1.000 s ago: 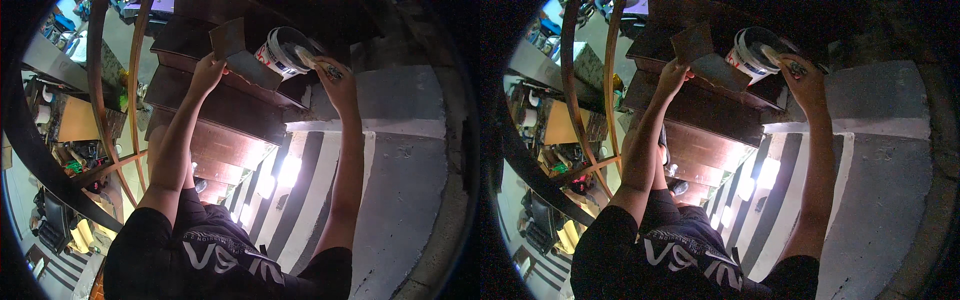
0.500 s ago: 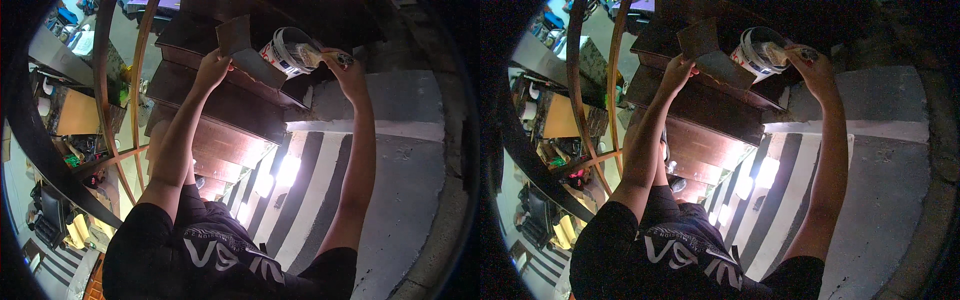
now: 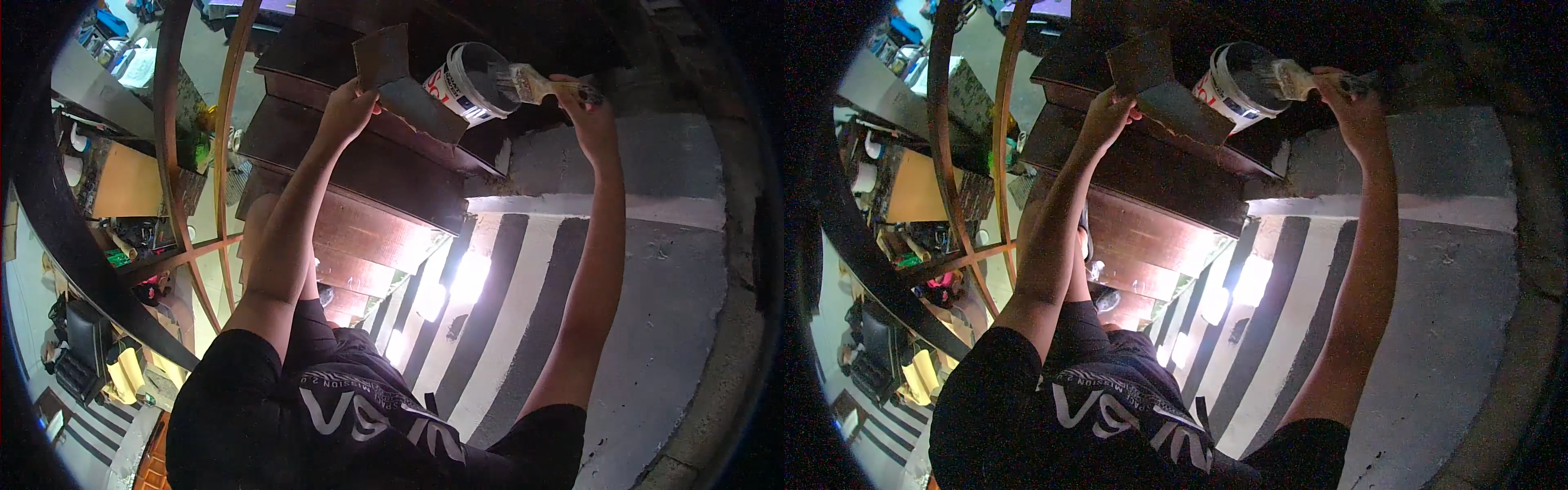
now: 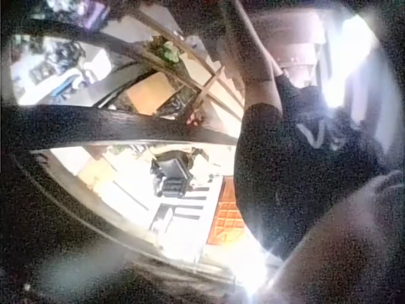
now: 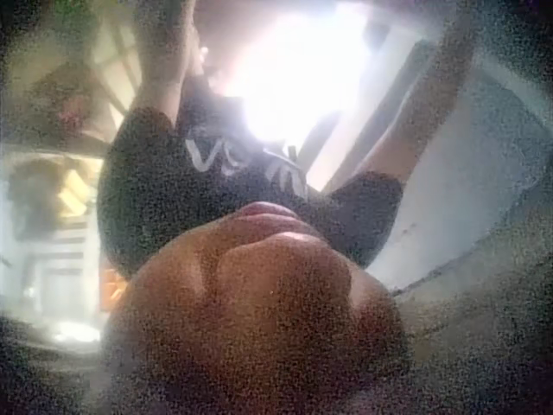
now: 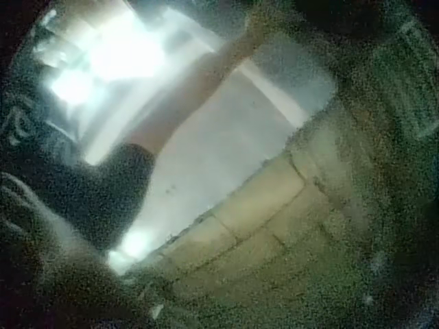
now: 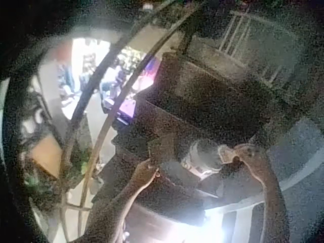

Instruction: Painting an indoor ceiling using a brush and a cardboard drip-catcher.

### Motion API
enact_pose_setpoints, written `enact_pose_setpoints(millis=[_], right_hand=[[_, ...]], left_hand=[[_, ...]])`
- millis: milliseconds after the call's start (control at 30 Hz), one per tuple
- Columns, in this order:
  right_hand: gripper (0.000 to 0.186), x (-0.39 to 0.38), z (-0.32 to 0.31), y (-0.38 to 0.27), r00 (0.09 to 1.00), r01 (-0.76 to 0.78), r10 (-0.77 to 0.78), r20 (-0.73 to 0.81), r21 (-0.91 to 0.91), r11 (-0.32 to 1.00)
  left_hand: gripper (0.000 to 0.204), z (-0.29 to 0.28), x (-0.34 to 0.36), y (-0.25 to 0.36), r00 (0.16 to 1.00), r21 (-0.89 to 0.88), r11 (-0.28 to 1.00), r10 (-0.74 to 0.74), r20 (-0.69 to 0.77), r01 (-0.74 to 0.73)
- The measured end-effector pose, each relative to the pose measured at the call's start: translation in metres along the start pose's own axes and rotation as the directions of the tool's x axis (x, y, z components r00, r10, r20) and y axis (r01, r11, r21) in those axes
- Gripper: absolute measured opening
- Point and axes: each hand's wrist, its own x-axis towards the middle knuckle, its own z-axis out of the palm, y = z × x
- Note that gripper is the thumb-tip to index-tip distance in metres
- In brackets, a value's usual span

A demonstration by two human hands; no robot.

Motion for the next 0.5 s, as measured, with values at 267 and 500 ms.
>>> enact_pose_setpoints(millis=[267,500], right_hand=[[0.040,-0.008,0.010,-0.017,0.967,0.024,0.001,0.256,-0.094,0.995],[0.037,-0.016,-0.016,-0.024,0.991,-0.077,0.084,0.100,-0.079,0.994]], left_hand=[[0.029,0.008,-0.005,0.003,0.999,-0.009,1.000,-0.030,-0.029,0.030],[0.033,0.004,-0.003,-0.001,0.999,0.040,0.999,0.001,-0.045,0.001]])
